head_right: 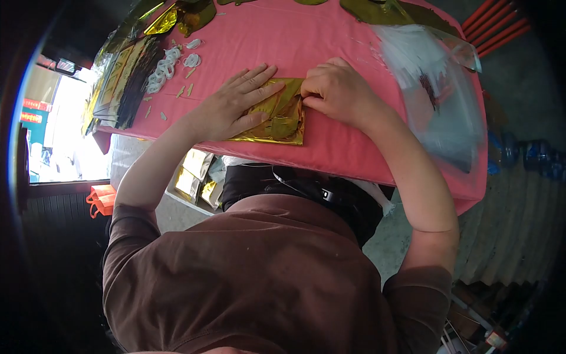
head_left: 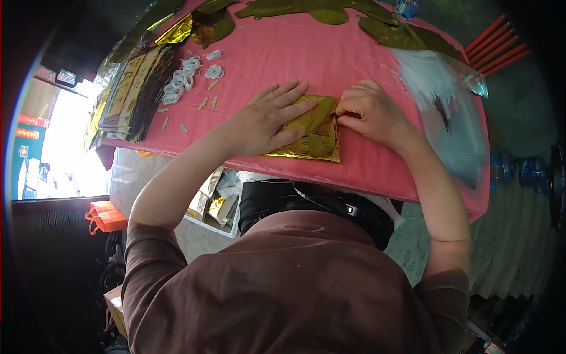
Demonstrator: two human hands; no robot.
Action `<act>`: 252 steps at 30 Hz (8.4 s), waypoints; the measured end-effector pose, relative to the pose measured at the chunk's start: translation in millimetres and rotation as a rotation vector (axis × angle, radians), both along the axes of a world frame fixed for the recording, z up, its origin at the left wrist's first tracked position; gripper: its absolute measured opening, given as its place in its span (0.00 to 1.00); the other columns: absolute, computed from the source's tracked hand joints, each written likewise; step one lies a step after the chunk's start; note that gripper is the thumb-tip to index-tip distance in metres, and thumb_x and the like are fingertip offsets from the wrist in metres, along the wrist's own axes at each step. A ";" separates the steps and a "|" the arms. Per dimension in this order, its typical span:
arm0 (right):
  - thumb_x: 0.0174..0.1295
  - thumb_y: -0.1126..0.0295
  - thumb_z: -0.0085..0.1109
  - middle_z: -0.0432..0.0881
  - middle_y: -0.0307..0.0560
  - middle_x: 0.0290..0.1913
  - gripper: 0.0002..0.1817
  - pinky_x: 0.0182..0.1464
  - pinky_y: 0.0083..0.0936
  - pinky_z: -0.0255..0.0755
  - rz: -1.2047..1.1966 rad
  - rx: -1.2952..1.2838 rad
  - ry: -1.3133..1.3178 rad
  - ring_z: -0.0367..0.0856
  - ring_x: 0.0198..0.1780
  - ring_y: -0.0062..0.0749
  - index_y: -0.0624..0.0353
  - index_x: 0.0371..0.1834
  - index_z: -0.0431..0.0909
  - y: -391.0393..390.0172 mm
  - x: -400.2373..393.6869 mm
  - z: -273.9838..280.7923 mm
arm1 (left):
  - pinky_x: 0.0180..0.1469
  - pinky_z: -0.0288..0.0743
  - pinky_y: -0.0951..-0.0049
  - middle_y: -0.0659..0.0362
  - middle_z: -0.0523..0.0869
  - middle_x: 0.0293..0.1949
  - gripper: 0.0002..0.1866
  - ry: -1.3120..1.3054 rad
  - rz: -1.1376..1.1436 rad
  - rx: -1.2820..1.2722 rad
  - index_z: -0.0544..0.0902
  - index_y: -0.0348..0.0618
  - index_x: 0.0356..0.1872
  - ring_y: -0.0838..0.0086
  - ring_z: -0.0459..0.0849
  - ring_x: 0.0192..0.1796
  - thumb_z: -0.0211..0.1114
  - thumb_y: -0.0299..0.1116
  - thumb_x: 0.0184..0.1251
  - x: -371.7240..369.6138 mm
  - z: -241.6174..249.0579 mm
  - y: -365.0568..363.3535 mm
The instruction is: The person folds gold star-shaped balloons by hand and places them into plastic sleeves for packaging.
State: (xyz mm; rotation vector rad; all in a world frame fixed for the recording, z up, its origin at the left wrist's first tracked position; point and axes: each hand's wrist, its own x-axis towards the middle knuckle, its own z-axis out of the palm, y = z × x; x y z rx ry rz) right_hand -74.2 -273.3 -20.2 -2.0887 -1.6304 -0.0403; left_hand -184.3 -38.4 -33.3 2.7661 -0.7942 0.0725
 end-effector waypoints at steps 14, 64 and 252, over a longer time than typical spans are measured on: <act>0.50 0.71 0.62 0.78 0.46 0.31 0.09 0.45 0.34 0.70 -0.031 -0.105 0.085 0.77 0.39 0.41 0.59 0.35 0.77 7.2 3.2 1.6 | 0.73 0.42 0.54 0.48 0.53 0.72 0.30 0.038 -0.001 -0.013 0.59 0.51 0.70 0.54 0.49 0.74 0.50 0.42 0.68 -0.2 1.8 0.5; 0.48 0.68 0.53 0.71 0.36 0.28 0.04 0.34 0.23 0.68 0.300 0.122 -0.704 0.74 0.33 0.26 0.51 0.20 0.69 33.9 6.5 -1.8 | 0.73 0.43 0.55 0.46 0.53 0.72 0.29 0.045 -0.011 0.039 0.58 0.49 0.70 0.55 0.49 0.74 0.46 0.44 0.70 1.8 1.8 2.9; 0.40 0.81 0.62 0.76 0.45 0.26 0.11 0.32 0.31 0.69 -0.017 0.431 -0.013 0.76 0.29 0.41 0.61 0.30 0.77 -7.3 -2.6 3.5 | 0.48 0.74 0.65 0.49 0.81 0.43 0.22 0.167 -0.001 -0.480 0.79 0.34 0.46 0.59 0.80 0.46 0.68 0.39 0.54 -15.0 113.6 -37.0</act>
